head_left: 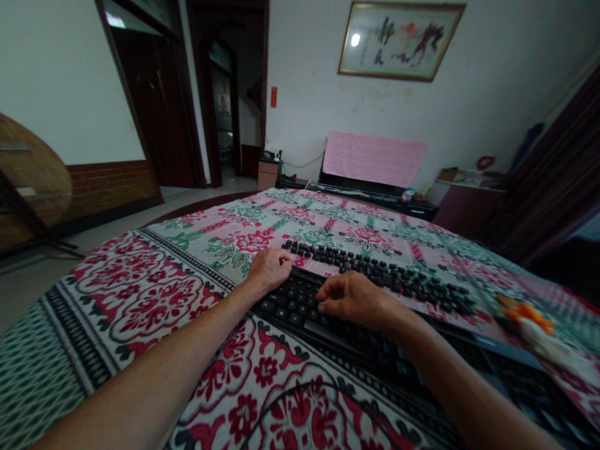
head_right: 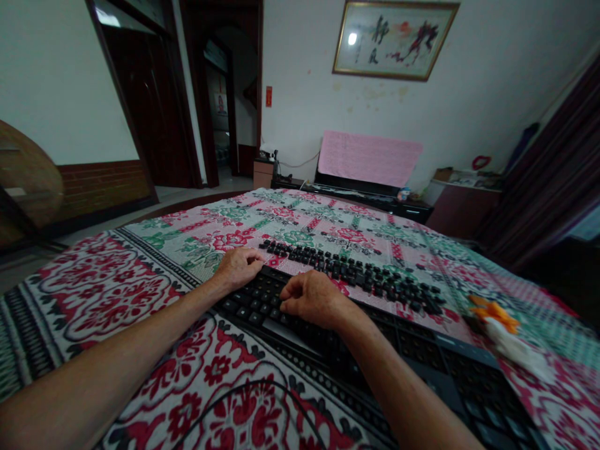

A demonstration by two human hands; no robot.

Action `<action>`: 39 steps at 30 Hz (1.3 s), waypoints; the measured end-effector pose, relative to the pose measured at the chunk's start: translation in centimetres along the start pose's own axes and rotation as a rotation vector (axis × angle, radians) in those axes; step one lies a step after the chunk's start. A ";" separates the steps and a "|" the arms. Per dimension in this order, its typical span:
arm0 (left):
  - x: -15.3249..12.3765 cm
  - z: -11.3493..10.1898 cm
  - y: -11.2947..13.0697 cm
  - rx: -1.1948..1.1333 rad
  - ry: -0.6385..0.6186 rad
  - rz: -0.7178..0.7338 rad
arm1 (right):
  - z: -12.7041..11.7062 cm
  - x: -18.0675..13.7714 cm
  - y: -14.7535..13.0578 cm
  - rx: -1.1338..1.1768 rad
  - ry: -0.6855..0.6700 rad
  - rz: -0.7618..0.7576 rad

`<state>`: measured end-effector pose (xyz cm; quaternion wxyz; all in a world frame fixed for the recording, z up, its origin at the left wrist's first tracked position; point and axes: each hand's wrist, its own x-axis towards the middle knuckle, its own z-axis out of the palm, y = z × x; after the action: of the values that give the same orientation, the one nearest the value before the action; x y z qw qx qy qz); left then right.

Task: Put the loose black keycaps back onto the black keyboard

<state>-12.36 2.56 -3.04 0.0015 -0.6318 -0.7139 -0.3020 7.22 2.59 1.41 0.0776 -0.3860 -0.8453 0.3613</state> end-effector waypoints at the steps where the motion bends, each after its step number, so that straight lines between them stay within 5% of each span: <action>1: 0.0 0.0 0.0 -0.002 -0.001 0.001 | 0.0 0.0 0.0 0.002 -0.002 -0.002; 11: 0.0 0.1 0.0 0.016 0.006 0.020 | -0.3 -0.3 0.1 -0.143 -0.034 -0.116; 30: -0.2 0.0 0.1 0.034 -0.001 0.016 | 0.0 0.1 0.1 -0.152 0.047 -0.037; 39: -0.1 0.2 -0.2 0.000 0.015 0.071 | 0.5 0.1 0.8 -0.179 0.061 -0.119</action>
<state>-12.44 2.55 -3.36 0.0178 -0.6544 -0.6910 -0.3065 7.40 2.74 0.52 0.0899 -0.3514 -0.8928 0.2671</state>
